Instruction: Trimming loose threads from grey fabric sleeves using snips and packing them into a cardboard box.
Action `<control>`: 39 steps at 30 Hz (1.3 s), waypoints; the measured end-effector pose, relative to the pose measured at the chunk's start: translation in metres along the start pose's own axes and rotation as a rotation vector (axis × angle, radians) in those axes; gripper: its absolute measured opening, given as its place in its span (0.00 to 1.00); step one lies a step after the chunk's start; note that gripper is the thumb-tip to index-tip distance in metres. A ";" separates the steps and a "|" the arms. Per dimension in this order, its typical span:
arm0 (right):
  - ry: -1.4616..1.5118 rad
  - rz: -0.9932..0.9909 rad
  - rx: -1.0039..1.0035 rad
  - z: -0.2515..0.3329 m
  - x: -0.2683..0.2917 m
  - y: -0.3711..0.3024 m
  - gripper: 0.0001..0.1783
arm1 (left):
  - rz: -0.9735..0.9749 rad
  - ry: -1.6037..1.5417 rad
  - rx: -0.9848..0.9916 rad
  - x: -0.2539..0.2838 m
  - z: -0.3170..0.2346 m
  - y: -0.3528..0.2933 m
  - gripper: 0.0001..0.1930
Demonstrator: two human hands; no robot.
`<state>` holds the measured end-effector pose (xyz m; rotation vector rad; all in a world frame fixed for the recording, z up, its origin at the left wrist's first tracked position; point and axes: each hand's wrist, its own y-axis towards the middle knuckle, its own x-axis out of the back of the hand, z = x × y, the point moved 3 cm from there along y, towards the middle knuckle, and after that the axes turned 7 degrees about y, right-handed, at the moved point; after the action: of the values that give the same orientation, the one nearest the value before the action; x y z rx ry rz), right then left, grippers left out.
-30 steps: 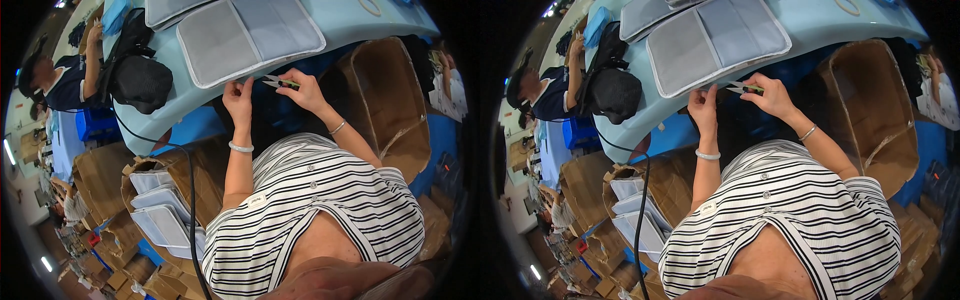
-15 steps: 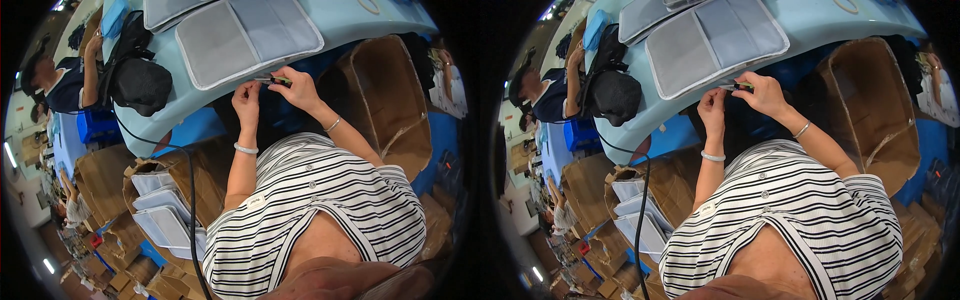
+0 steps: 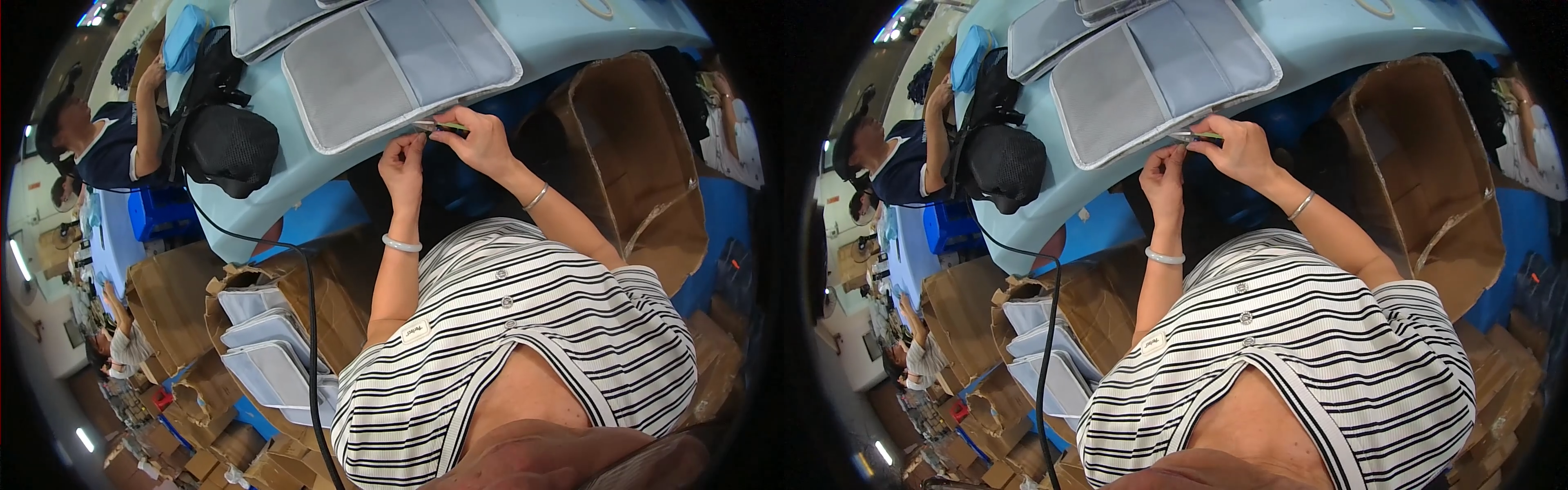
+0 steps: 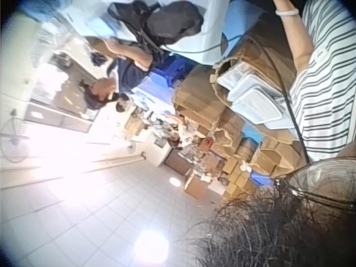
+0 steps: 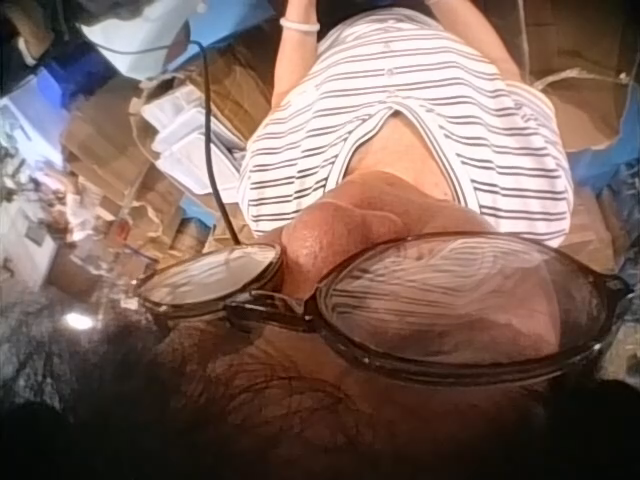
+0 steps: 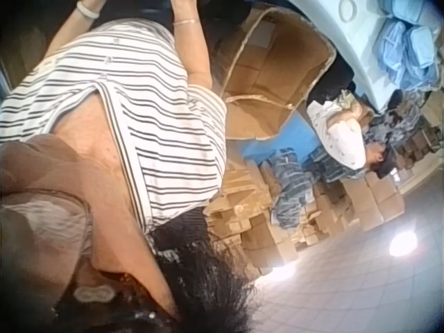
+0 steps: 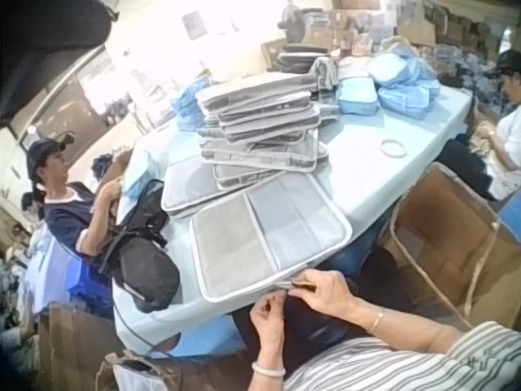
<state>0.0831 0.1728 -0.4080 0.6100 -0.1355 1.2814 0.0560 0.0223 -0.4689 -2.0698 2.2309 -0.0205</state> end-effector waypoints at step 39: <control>0.206 0.207 -0.169 -0.014 0.016 -0.035 0.18 | -0.473 0.123 -0.081 0.041 -0.049 -0.003 0.09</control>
<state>0.1170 0.1884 -0.4246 0.3222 -0.1368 1.5077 0.0518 -0.0219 -0.4225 -2.6560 1.7697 -0.0949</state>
